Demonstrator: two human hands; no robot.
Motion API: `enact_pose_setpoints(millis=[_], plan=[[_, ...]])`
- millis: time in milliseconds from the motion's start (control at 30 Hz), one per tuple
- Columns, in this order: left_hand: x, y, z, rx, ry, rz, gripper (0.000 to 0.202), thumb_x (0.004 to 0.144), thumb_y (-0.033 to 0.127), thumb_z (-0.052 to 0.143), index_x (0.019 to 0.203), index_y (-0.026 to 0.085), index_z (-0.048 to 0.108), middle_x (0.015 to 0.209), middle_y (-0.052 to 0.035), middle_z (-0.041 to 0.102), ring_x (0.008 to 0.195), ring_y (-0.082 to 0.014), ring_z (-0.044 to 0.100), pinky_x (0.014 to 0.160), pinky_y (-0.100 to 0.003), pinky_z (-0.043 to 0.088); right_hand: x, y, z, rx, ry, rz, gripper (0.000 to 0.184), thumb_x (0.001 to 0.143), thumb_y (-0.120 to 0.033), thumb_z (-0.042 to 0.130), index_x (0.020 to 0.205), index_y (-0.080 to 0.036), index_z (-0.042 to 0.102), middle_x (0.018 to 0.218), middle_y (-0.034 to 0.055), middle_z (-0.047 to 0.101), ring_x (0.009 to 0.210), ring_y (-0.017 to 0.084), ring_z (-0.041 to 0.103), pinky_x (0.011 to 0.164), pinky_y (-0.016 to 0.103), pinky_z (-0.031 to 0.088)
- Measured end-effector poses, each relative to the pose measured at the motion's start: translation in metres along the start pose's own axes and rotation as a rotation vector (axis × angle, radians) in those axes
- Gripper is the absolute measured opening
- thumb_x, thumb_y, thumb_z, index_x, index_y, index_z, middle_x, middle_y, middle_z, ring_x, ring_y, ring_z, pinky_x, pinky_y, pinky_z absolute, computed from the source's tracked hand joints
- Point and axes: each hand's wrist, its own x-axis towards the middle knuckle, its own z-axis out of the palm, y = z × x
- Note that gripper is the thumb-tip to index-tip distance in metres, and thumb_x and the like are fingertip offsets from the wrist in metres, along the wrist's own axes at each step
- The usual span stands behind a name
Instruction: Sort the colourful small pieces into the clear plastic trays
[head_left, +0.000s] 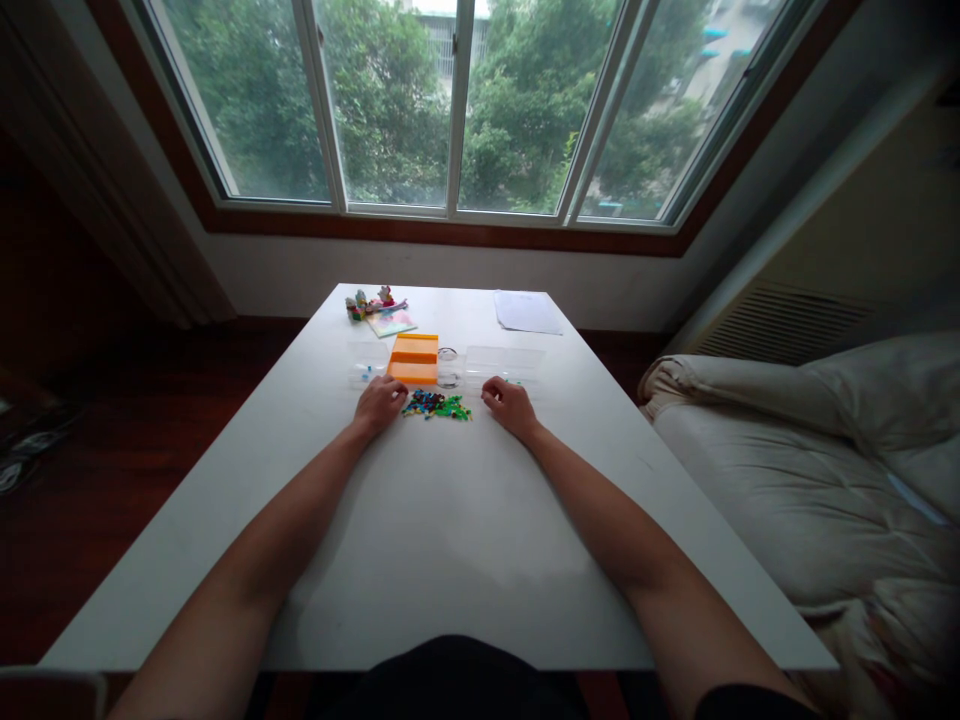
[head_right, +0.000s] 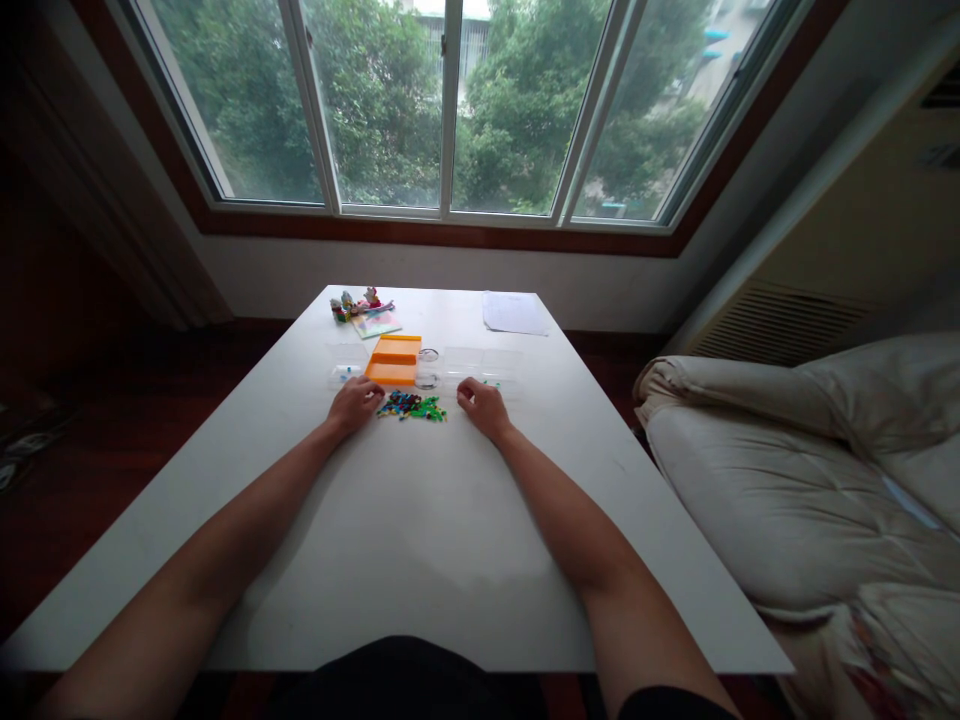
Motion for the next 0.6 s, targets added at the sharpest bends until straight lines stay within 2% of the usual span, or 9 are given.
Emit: enact_pose_setpoints(millis=[167,233,333,467,600], plan=[[0.0,0.0,0.001,-0.004,0.004,-0.012,0.019,0.09,0.028,0.055,0.091,0.024,0.074,0.102,-0.0073,0.067,0.103,-0.0244,0.058,0.09,-0.037,0.049,0.008,0.02,-0.015,0.035,0.302,0.181,0.018,0.085,-0.03,0.053,0.094,-0.019,0.064,0.083,0.0026,0.068,0.073,0.015,0.058,0.071,0.028,0.047],[0.0,0.001,0.001,-0.009,0.006,-0.008,0.019,0.09,0.028,0.055,0.091,0.024,0.074,0.101,-0.0073,0.067,0.102,-0.0244,0.058,0.091,-0.037,0.049,0.011,0.031,-0.022,0.015,0.373,0.217,0.02,0.085,-0.029,0.052,0.096,-0.018,0.065,0.089,0.0046,0.069,0.079,0.016,0.06,0.075,0.029,0.048],[0.0,0.001,0.001,-0.013,0.01,0.007,0.02,0.09,0.028,0.055,0.09,0.024,0.074,0.1,-0.0074,0.067,0.101,-0.0246,0.058,0.091,-0.038,0.049,0.013,0.042,-0.029,-0.028,0.41,0.238,0.025,0.089,-0.026,0.047,0.102,-0.017,0.066,0.099,0.0078,0.07,0.085,0.017,0.058,0.08,0.029,0.048],[0.0,0.003,-0.001,-0.011,0.002,0.0,0.02,0.09,0.028,0.055,0.09,0.023,0.074,0.1,-0.0076,0.067,0.102,-0.0245,0.058,0.091,-0.037,0.049,0.012,0.045,-0.03,-0.06,0.44,0.219,0.032,0.091,-0.019,0.041,0.112,-0.016,0.065,0.112,0.0102,0.066,0.094,0.016,0.056,0.088,0.03,0.047],[0.0,0.005,-0.003,-0.008,-0.01,-0.001,0.021,0.091,0.029,0.054,0.092,0.023,0.074,0.101,-0.0076,0.067,0.103,-0.0247,0.058,0.092,-0.037,0.049,0.011,0.042,-0.025,-0.064,0.435,0.194,0.029,0.091,-0.018,0.043,0.105,-0.016,0.068,0.107,0.0101,0.065,0.095,0.018,0.057,0.088,0.031,0.048]])
